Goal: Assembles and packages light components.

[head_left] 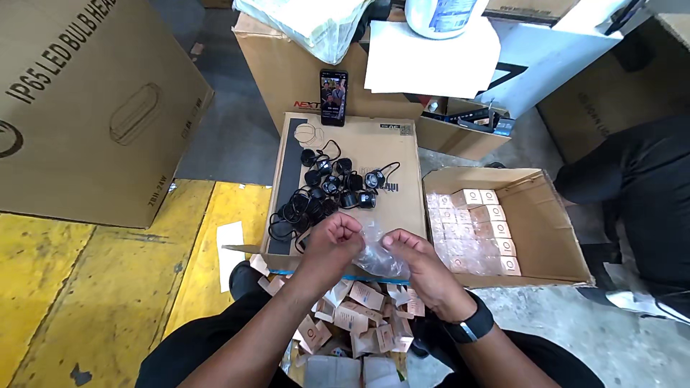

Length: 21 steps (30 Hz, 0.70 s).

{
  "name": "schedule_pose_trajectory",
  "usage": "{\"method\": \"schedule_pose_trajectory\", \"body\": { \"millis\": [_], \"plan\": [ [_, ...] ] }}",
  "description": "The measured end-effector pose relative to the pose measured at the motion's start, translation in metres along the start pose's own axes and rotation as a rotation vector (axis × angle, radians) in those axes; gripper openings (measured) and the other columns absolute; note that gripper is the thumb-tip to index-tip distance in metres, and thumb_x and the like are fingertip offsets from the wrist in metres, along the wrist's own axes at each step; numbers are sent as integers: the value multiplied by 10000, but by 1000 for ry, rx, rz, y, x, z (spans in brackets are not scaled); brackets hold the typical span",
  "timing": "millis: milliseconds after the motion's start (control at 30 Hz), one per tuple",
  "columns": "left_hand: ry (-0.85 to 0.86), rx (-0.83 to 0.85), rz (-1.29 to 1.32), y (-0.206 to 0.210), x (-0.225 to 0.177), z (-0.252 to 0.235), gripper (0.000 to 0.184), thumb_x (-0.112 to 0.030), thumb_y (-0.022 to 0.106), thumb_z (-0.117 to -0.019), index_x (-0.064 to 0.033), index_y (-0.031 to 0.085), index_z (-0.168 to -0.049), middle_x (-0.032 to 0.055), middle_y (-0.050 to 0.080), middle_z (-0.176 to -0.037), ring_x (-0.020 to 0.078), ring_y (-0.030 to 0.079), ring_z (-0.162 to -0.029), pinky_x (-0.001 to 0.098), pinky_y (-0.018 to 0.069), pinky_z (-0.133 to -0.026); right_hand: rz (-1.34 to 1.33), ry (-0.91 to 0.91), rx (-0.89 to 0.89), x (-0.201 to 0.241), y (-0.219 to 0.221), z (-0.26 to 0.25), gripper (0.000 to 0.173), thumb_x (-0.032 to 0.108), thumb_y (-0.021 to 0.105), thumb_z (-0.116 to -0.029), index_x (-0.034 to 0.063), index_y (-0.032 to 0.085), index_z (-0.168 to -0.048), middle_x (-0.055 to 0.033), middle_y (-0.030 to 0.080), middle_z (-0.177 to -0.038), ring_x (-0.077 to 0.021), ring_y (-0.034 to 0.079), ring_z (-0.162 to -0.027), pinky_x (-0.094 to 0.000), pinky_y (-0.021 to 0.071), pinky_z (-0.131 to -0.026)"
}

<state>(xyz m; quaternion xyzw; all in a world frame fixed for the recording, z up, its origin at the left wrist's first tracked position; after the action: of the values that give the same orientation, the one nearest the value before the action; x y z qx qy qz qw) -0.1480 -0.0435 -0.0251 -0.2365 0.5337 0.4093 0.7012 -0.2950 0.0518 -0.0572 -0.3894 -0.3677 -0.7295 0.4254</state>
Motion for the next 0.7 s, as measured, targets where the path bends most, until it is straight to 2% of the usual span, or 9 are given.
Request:
{"method": "schedule_pose_trajectory", "body": {
  "millis": [33,100,167,233,267,367,467,600,700],
  "plan": [
    [24,-10,-62,0,-2,0,159,-45,716,-891,-27,638,-1029,49,657,-776,132,631,-672,283,551,-647,38,-18,-27,1,-2,-1,170,141,596,-1015,2,651,-1094,-79,686,-920,-142,666,-821,-313,583,-761],
    [74,-16,-359,1,-8,1,200,-139,705,-911,-75,630,-1085,2,634,-778,105,611,-657,270,534,-612,170,-70,-79,4,-7,-1,287,191,614,-1008,10,623,-1231,-88,685,-1067,-162,669,-944,-323,571,-820],
    [130,13,-780,8,-11,5,239,-242,643,-928,-113,655,-1129,1,638,-796,144,625,-717,371,547,-687,278,-124,-101,9,-7,-1,349,253,636,-997,17,619,-1254,-91,687,-1132,-171,677,-1012,-333,579,-870],
    [198,96,-1069,20,-7,9,246,-230,616,-927,-97,674,-1125,75,697,-858,261,684,-834,518,544,-800,353,-134,-61,9,-1,2,370,302,657,-982,27,636,-1229,-77,696,-1095,-159,682,-984,-331,581,-858],
    [193,139,-1151,25,-1,10,243,-229,610,-928,-97,672,-1122,92,710,-890,291,698,-873,539,543,-810,395,-115,-26,7,3,3,380,319,666,-973,36,640,-1225,-65,697,-1073,-148,679,-960,-326,576,-839],
    [110,228,-1234,30,12,12,233,-233,600,-936,-100,647,-1122,100,705,-923,303,700,-909,524,547,-791,568,-8,96,-11,14,6,415,375,689,-953,72,635,-1233,-37,687,-1038,-127,676,-909,-330,580,-812],
    [117,229,-1241,31,9,12,234,-222,601,-933,-100,641,-1129,97,703,-930,296,695,-914,505,542,-793,686,30,144,-20,16,7,412,429,638,-986,105,634,-1240,-5,681,-954,-105,658,-823,-331,567,-769],
    [217,161,-1202,31,0,13,214,-220,577,-936,-102,654,-1097,75,694,-884,264,687,-860,472,543,-771,769,36,107,-18,13,6,406,390,643,-977,123,607,-1281,13,676,-918,-109,653,-777,-348,568,-734],
    [268,152,-1156,34,-4,15,198,-223,579,-938,-102,655,-1075,62,680,-856,245,674,-828,456,541,-769,821,50,87,-17,12,5,371,309,628,-986,128,598,-1309,8,671,-897,-126,651,-768,-372,569,-732]
  ]
}}
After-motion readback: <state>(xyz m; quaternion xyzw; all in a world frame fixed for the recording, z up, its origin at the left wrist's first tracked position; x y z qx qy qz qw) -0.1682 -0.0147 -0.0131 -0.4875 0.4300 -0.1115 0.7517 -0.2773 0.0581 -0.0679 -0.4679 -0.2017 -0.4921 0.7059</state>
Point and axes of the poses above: each hand's wrist, its own z-axis away from the middle knuckle, its own y-axis out of the palm, x = y × z, the point moved 9 cm from there along -z, towards the middle knuckle
